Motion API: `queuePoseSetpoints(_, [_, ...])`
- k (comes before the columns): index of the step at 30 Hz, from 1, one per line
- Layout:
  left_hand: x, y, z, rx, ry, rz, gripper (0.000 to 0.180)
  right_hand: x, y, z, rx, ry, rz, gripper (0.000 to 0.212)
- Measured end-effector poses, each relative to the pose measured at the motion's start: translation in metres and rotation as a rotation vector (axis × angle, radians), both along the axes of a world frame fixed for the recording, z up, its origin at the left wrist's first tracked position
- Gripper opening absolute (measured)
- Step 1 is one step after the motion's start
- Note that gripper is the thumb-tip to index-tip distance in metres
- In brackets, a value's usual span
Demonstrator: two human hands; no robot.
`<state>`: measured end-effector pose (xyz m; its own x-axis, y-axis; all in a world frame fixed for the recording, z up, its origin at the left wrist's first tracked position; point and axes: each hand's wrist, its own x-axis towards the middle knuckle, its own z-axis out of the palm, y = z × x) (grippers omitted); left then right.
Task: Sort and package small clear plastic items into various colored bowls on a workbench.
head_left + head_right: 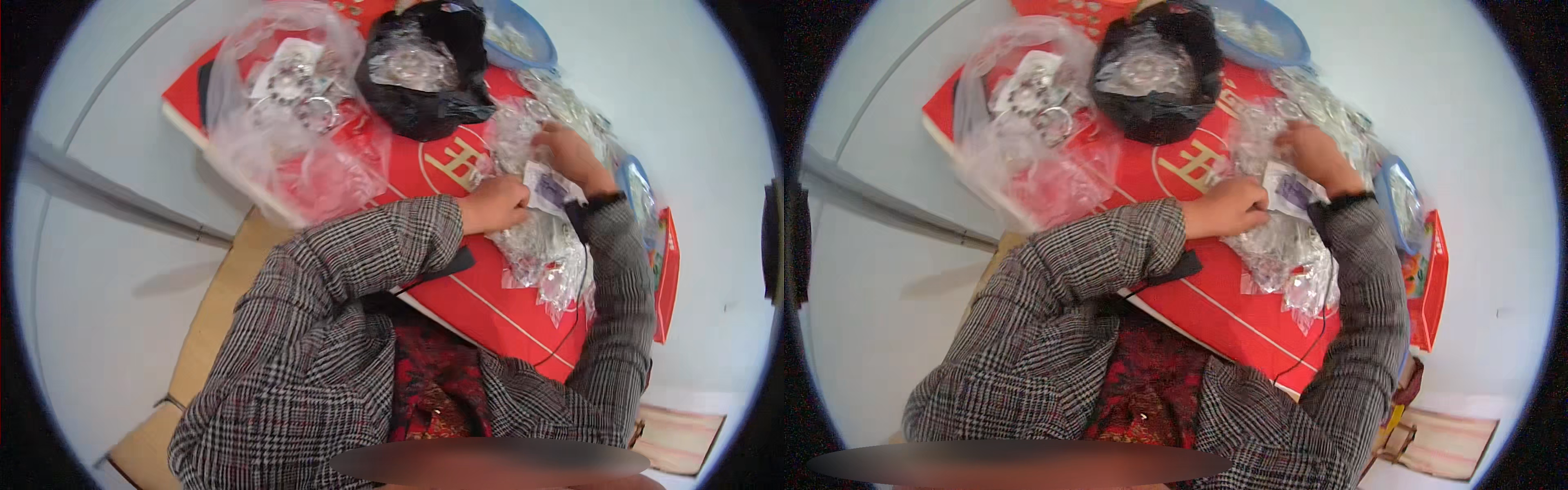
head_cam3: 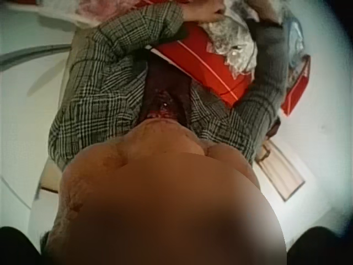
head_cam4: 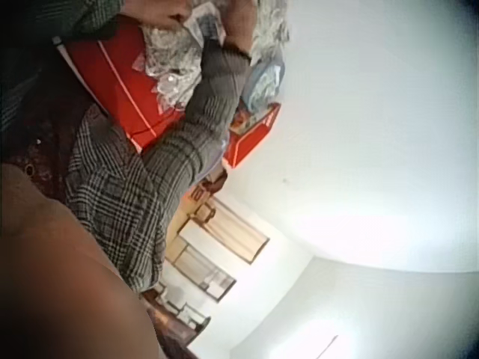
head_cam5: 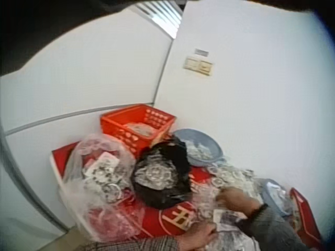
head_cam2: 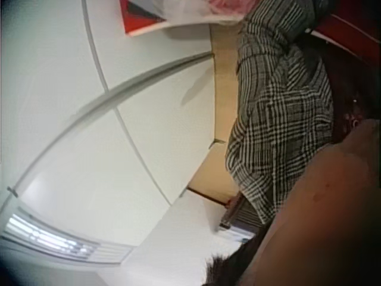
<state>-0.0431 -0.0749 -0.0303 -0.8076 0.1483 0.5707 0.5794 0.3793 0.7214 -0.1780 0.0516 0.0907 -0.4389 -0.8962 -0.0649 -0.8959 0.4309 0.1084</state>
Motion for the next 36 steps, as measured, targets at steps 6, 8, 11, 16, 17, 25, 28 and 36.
queuePoseSetpoints(6, [0.003, -0.011, 0.004, -0.024, -0.040, -0.063, 0.023, 0.083, 0.053, 0.025, -0.022, 0.222, -0.296, 0.048])
queuePoseSetpoints(8, [0.015, -0.012, 0.012, -0.067, -0.088, -0.053, 0.024, 0.109, 0.065, 0.021, -0.209, 0.281, -0.307, 0.057])
queuePoseSetpoints(11, [0.051, -0.020, 0.035, -0.141, 0.041, 0.240, 0.031, 0.141, 0.081, 0.000, -0.400, 0.257, -0.264, 0.058])
queuePoseSetpoints(16, [0.169, -0.074, 0.078, -0.407, 0.301, 0.424, 0.064, 0.192, 0.113, -0.030, -0.657, 0.135, -0.404, 0.052])
queuePoseSetpoints(17, [0.184, -0.091, 0.078, -0.505, 0.311, 0.526, 0.069, 0.194, 0.119, -0.037, -0.668, 0.120, -0.396, 0.052])
queuePoseSetpoints(25, [0.147, -0.212, 0.024, -0.775, -0.125, 0.873, 0.043, 0.172, 0.160, -0.072, -0.954, 0.020, -0.481, 0.043])
queuePoseSetpoints(28, [0.084, -0.209, 0.023, -0.593, 0.027, 0.788, 0.017, 0.165, 0.171, -0.088, -0.979, -0.009, -0.441, 0.041])
queuePoseSetpoints(36, [0.006, -0.166, 0.030, -0.391, 0.071, 0.718, 0.013, 0.165, 0.173, -0.090, -0.895, 0.025, -0.440, 0.039])
